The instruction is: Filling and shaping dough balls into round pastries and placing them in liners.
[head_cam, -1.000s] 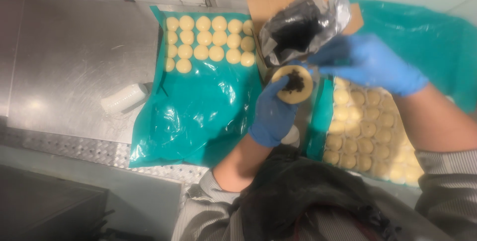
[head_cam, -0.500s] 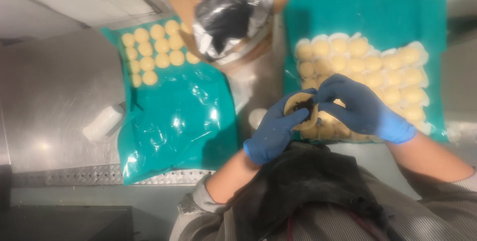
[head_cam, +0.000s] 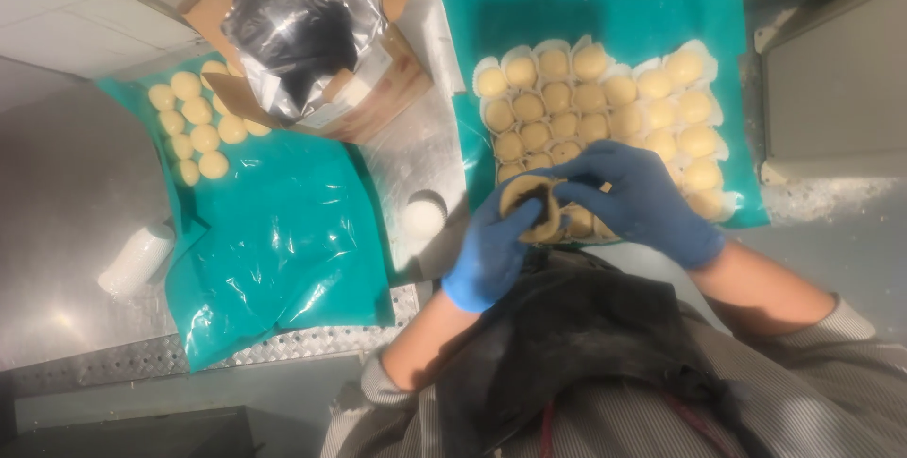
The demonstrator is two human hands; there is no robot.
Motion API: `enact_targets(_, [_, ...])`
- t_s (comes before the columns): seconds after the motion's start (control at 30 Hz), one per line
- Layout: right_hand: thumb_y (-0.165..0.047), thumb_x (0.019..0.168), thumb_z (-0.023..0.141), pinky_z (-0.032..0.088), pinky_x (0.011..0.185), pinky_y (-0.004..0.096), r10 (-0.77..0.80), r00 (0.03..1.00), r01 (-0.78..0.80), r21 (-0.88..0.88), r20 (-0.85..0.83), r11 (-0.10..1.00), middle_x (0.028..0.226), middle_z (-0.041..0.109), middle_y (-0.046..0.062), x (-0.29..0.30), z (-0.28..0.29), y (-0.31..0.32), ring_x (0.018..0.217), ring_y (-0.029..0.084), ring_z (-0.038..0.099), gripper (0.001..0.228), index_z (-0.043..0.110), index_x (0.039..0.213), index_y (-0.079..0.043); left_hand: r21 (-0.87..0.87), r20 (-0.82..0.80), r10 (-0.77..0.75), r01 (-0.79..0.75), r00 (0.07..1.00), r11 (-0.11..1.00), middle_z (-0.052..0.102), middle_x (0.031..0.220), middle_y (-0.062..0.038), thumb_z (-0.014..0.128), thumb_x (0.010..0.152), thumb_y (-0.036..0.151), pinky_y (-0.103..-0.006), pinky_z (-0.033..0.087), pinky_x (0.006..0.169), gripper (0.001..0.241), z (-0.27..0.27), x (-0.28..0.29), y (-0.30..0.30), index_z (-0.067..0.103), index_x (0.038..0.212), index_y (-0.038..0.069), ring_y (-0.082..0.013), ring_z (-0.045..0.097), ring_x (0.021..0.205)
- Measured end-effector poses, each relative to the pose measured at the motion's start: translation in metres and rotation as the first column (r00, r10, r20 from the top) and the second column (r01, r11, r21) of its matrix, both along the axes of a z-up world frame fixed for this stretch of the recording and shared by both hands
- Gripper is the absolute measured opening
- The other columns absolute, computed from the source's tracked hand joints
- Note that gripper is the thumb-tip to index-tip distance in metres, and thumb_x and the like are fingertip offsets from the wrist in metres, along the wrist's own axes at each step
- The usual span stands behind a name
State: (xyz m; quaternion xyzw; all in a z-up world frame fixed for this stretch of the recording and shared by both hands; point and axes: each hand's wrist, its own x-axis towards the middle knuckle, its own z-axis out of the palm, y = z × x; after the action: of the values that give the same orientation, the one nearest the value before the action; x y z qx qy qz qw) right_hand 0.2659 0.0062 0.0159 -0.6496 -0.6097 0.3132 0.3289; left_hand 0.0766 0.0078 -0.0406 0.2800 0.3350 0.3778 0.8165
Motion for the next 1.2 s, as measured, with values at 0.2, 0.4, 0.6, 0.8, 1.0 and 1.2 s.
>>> enact_targets(0.2, [-0.006, 0.099, 0.075, 0.059, 0.08, 0.043, 0.087, 0.995, -0.103, 0.44, 0.057, 0.892, 0.096, 0.071, 0.012, -0.012, 0.017, 0.07, 0.09, 0.029, 0.072, 0.008, 0.075, 0.107, -0.006, -0.11, 0.145, 0.219, -0.204, 0.965, 0.973, 0.063, 0.135, -0.029, 0.061, 0.097, -0.001, -0.0476, 0.054, 0.106, 0.038, -0.013, -0.034, -0.001, 0.06, 0.136, -0.002, -0.0361, 0.066, 0.12])
enact_targets(0.4, [-0.01, 0.101, 0.073, 0.057, 0.096, 0.034, 0.251, 0.966, -0.126, 0.75, -0.056, 0.649, 0.115, 0.076, 0.001, -0.099, -0.029, 0.222, 0.109, 0.022, 0.071, 0.018, 0.079, 0.114, -0.02, -0.24, 0.064, 0.477, -0.45, 0.877, 0.86, 0.064, 0.132, -0.032, 0.06, 0.094, -0.008, -0.0691, 0.049, 0.097, 0.045, -0.023, -0.048, -0.001, 0.057, 0.139, -0.005, -0.0531, 0.061, 0.118])
enact_targets(0.6, [0.01, 0.095, 0.072, 0.056, 0.098, 0.039, 0.455, 0.868, -0.43, 0.76, 0.199, 0.487, 0.124, 0.074, 0.02, -0.097, -0.002, 0.224, 0.107, 0.031, 0.071, 0.037, 0.069, 0.131, 0.003, -0.268, 0.013, 0.447, -0.428, 0.894, 0.863, 0.068, 0.125, -0.022, 0.057, 0.096, 0.0, -0.0353, 0.056, 0.097, 0.042, 0.025, -0.059, 0.003, 0.058, 0.136, -0.01, -0.0295, 0.068, 0.107])
enact_targets(0.8, [-0.009, 0.09, 0.079, 0.057, 0.086, 0.042, 0.788, 0.611, -0.662, 0.497, -0.076, 0.561, 0.101, 0.078, 0.006, -0.019, -0.041, 0.143, 0.084, 0.029, 0.071, 0.027, 0.078, 0.116, -0.015, -0.142, 0.155, 0.442, -0.423, 0.884, 0.895, 0.064, 0.134, -0.03, 0.065, 0.094, -0.004, -0.062, 0.056, 0.094, 0.045, 0.004, -0.052, 0.009, 0.058, 0.139, -0.004, -0.0455, 0.066, 0.116])
enact_targets(1.0, [-0.027, 0.083, 0.083, 0.057, 0.095, 0.052, 0.6, 0.798, -0.568, -0.27, 0.048, 0.777, 0.112, 0.078, 0.008, 0.018, -0.016, 0.071, 0.109, 0.03, 0.072, 0.04, 0.077, 0.122, -0.025, -0.034, 0.154, 0.236, -0.233, 0.959, 0.972, 0.058, 0.14, -0.032, 0.059, 0.098, -0.006, -0.0583, 0.051, 0.105, 0.047, 0.006, -0.025, 0.018, 0.052, 0.145, -0.005, -0.041, 0.06, 0.127])
enact_targets(1.2, [-0.025, 0.084, 0.082, 0.062, 0.079, 0.037, 0.432, 0.902, -0.426, 0.152, -0.005, 0.892, 0.098, 0.079, -0.004, 0.043, -0.019, 0.025, 0.091, 0.018, 0.077, 0.011, 0.082, 0.094, -0.022, -0.005, 0.002, -0.031, 0.031, 1.0, 1.0, 0.064, 0.134, -0.027, 0.06, 0.099, -0.005, -0.0461, 0.059, 0.097, 0.039, 0.02, 0.005, 0.028, 0.059, 0.139, -0.004, -0.0355, 0.064, 0.125])
